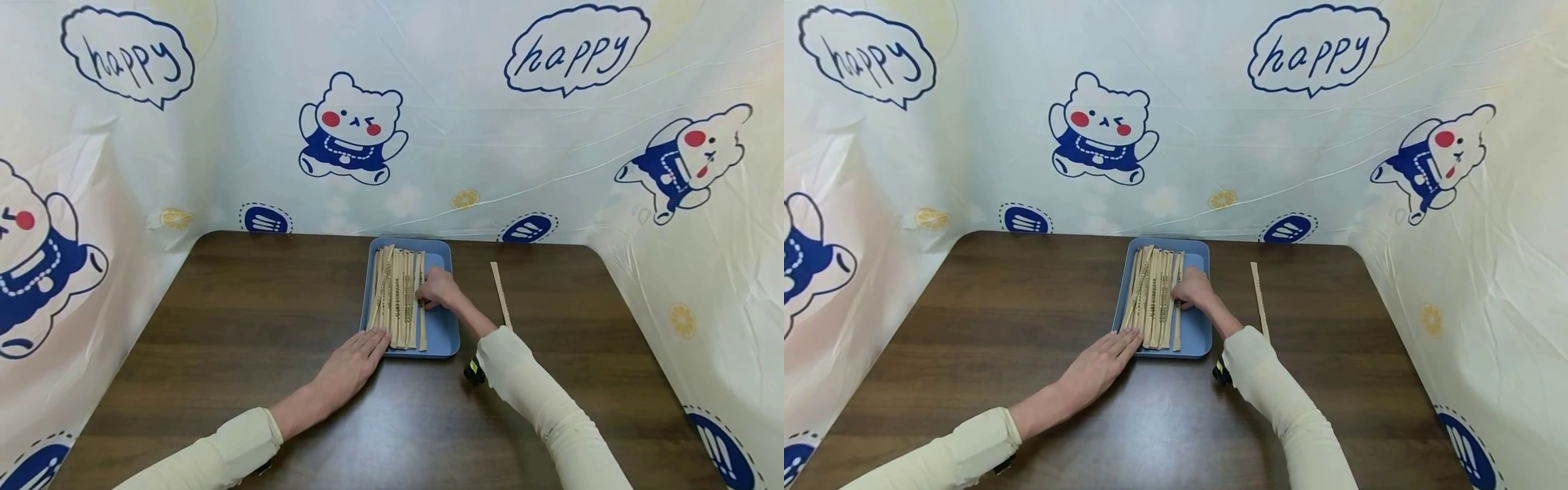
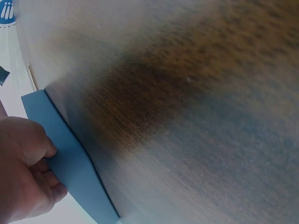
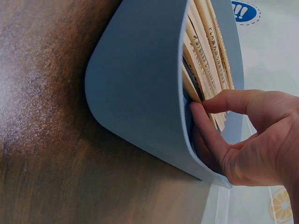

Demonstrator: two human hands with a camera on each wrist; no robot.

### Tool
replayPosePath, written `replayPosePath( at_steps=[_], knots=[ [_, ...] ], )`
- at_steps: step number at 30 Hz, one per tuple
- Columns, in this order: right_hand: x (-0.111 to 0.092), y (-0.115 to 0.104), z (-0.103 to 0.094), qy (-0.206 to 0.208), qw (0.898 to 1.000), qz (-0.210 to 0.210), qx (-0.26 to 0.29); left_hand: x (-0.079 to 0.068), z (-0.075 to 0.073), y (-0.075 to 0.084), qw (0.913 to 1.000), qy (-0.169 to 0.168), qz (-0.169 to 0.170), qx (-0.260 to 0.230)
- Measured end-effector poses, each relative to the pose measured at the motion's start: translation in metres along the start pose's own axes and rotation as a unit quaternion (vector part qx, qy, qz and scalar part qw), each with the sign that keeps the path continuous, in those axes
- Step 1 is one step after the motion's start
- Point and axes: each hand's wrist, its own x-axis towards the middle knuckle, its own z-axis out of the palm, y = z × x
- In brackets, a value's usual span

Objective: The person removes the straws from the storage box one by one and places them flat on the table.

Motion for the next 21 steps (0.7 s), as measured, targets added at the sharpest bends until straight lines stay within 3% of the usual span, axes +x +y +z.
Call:
replayPosePath(
  at_steps=[4, 10, 21],
  knots=[
    [0.001, 0.001, -0.001, -0.007, 1.000, 0.001, -0.001, 0.000, 0.001, 0.000, 1.0000, 0.001, 0.000, 0.000],
    [-0.003, 0.002, -0.008, -0.026, 0.999, 0.013, 0.046, -0.001, 0.001, 0.000, 1.0000, -0.002, 0.000, 0.002],
    [-0.011, -0.003, -0.022, -0.026, 0.996, 0.041, 0.077, -0.001, -0.001, -0.001, 0.9999, 0.010, 0.002, -0.005]
  ],
)
